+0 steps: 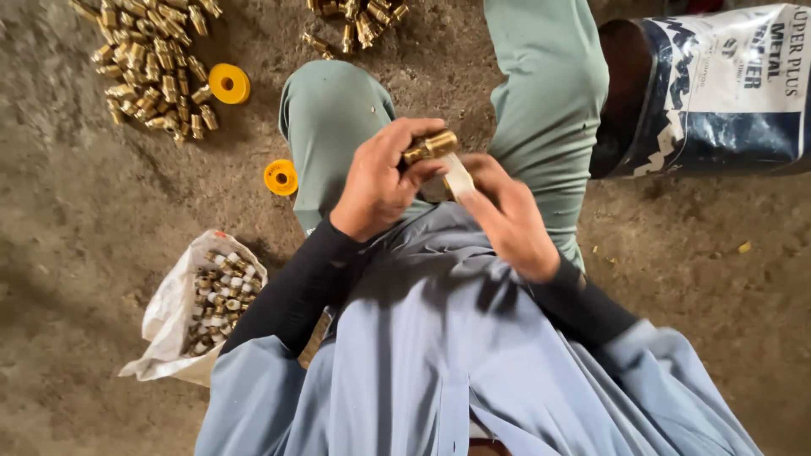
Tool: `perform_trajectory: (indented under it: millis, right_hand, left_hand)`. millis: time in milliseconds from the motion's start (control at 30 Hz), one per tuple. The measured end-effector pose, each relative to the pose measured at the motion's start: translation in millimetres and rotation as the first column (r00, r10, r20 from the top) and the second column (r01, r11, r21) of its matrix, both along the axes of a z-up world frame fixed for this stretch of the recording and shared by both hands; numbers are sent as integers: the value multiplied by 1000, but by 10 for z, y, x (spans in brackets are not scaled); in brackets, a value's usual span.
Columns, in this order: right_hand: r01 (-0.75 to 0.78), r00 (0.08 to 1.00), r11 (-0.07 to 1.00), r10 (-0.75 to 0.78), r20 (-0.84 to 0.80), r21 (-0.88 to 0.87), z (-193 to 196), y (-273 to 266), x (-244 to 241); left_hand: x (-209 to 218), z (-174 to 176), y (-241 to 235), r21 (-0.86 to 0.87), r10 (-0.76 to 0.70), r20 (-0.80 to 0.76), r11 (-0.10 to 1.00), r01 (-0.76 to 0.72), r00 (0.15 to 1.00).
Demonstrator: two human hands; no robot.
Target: Applying white teflon tape to the threads of brass plumbing fittings.
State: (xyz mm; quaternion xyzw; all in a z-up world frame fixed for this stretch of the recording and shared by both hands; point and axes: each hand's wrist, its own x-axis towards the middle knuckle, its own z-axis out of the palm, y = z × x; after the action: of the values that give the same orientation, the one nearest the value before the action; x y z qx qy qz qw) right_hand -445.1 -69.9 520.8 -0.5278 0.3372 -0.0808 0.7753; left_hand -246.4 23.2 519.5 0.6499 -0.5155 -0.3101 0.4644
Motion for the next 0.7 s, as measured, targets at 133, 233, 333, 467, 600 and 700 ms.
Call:
perform_trajectory:
  millis: [133,233,333,467,600,700]
  right_hand:
    - [59,989,916,2,149,-398,693,-69,33]
    - [231,959,935,-172,226,-268,270,-36,-38]
    - [198,979,979,-196,-50,42,-273,138,-148]
    - [-52,999,980,52,-4,-194,322,186,-102]
    - [126,985,945,-84,149,-302,280,127,-78]
    - [31,981,849,75,179,-527,-443,414,-338]
  left_hand:
    - [-109,83,104,44,-102,94,994,98,990]
    - [-264,215,135,-9,-252,90,967,254,963]
    - [-181,264,77,-146,-207,130,963,225,970]
    - [-149,0,221,-136,-11,230,990,43,973]
    - [-285,-1,209,-194,-68,188,975,105,980]
    - [-92,-2,175,-172,68,180,984,-36,981]
